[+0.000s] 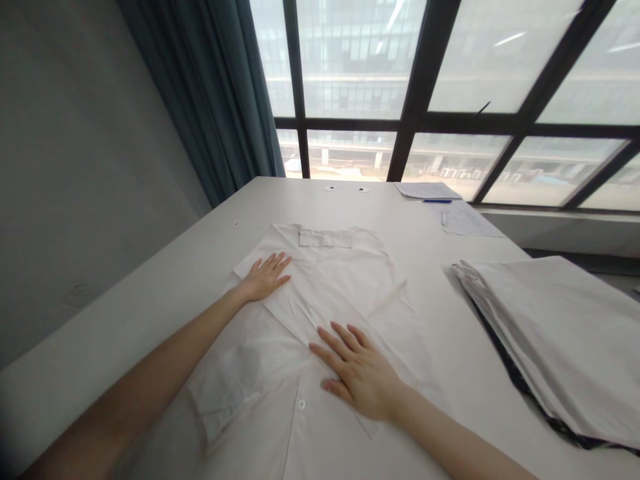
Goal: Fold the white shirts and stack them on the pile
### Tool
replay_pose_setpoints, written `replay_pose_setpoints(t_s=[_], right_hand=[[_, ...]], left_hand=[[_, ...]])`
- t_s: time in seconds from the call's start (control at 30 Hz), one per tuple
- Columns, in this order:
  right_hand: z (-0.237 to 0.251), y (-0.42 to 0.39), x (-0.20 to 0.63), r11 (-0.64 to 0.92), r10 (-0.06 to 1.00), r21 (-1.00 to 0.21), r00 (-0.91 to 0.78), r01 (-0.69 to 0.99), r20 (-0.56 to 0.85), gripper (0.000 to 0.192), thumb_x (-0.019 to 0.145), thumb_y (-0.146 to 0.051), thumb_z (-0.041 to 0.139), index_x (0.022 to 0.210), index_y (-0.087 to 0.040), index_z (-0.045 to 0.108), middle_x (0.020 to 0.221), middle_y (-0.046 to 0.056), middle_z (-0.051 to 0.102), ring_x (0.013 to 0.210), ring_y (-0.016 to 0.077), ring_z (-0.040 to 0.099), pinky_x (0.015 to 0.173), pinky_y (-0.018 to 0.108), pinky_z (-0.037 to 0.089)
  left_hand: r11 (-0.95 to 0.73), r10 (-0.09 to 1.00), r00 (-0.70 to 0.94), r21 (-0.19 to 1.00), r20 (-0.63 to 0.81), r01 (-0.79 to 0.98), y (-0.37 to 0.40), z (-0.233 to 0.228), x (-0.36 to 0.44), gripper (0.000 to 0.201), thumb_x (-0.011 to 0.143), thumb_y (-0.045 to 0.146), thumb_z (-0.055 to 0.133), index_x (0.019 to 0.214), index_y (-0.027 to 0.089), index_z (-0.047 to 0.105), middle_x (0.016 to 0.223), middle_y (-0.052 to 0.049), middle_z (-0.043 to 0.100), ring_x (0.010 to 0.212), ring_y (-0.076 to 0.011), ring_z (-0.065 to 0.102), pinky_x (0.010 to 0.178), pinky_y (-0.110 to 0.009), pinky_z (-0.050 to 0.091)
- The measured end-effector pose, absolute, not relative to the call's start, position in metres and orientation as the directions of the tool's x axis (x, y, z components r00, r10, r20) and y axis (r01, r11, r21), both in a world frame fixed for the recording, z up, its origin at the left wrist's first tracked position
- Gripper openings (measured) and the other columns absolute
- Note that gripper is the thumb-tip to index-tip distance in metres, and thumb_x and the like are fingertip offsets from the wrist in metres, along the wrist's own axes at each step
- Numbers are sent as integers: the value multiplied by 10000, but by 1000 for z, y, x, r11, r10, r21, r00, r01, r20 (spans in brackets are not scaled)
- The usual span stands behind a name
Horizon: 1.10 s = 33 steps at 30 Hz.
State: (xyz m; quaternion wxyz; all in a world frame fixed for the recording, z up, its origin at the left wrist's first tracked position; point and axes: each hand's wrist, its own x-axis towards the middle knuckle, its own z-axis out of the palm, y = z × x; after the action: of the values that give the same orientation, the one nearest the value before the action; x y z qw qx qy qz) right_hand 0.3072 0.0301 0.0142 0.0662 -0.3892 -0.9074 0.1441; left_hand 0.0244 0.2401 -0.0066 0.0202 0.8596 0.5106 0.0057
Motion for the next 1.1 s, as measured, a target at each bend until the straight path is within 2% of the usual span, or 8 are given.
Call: replay_pose_setpoints(t_s=[0.2, 0.3, 0.37, 0.43, 0.57, 0.67, 0.83, 1.1], right_hand=[[18, 31, 307, 644, 714, -351, -699, 680, -43, 573, 992, -518, 328, 1529, -382, 183, 1597, -16, 184, 1471, 272, 114, 1169, 542, 145], [20, 31, 306, 635, 716, -369, -696, 678, -45, 565, 992, -512, 335, 1525, -381, 204, 1593, -11, 210, 1469, 280, 127, 1165, 554, 145], [20, 31, 306, 631, 718, -371, -694, 681, -52, 562, 991, -515, 333, 1523, -379, 216, 1592, -11, 214, 1468, 284, 132, 1164, 556, 145], [20, 32, 306, 630, 718, -369, -694, 683, -58, 559, 991, -519, 327, 1522, -377, 224, 1592, -15, 215, 1467, 284, 135, 1164, 555, 146], [18, 32, 306, 638, 718, -363, -695, 679, -40, 556, 990, -518, 333, 1518, -377, 236, 1592, -18, 217, 1465, 284, 150, 1162, 555, 154], [17, 31, 306, 642, 721, -351, -693, 681, -26, 553, 992, -512, 336, 1519, -378, 231, 1591, -15, 223, 1463, 283, 155, 1161, 555, 160], [19, 31, 305, 632, 723, -340, -688, 697, -66, 559, 997, -535, 289, 1526, -371, 209, 1598, -17, 196, 1470, 272, 122, 1172, 541, 134], [23, 30, 305, 606, 728, -368, -678, 705, -99, 551, 997, -550, 260, 1521, -383, 214, 1601, -41, 186, 1474, 256, 99, 1179, 536, 119]], left_hand=[[-395, 918, 393, 36, 48, 918, 271, 5, 11, 590, 1024, 440, 242, 1495, 85, 260, 1563, -203, 236, 1444, -338, 204, 1132, -518, 199], [-375, 925, 372, 35, 77, 926, 276, 12, 17, 589, 1035, 387, 187, 1469, -6, 250, 1536, -264, 250, 1428, -365, 227, 1116, -554, 197], [-356, 932, 353, 31, 78, 934, 272, 13, 29, 575, 1031, 352, 213, 1441, -45, 285, 1509, -307, 274, 1415, -383, 254, 1111, -577, 189], [-373, 927, 371, 27, 61, 928, 261, 10, 49, 571, 1017, 356, 282, 1429, -38, 321, 1504, -310, 285, 1416, -372, 267, 1124, -556, 190], [-532, 846, 533, 37, 11, 846, 228, -1, 89, 666, 981, 496, 347, 1488, 69, 281, 1575, -177, 222, 1462, -264, 193, 1167, -419, 193], [-577, 816, 578, 45, -22, 816, 219, -6, 98, 755, 948, 608, 316, 1518, 121, 226, 1597, -116, 171, 1478, -240, 137, 1181, -425, 154], [-456, 889, 457, 37, -38, 889, 255, -5, 74, 822, 932, 656, 251, 1529, 95, 174, 1598, -157, 112, 1480, -283, 106, 1172, -485, 133], [-277, 960, 278, 31, -30, 960, 319, -6, 40, 869, 914, 666, 261, 1516, 42, 199, 1587, -185, 161, 1469, -312, 152, 1165, -473, 169]])
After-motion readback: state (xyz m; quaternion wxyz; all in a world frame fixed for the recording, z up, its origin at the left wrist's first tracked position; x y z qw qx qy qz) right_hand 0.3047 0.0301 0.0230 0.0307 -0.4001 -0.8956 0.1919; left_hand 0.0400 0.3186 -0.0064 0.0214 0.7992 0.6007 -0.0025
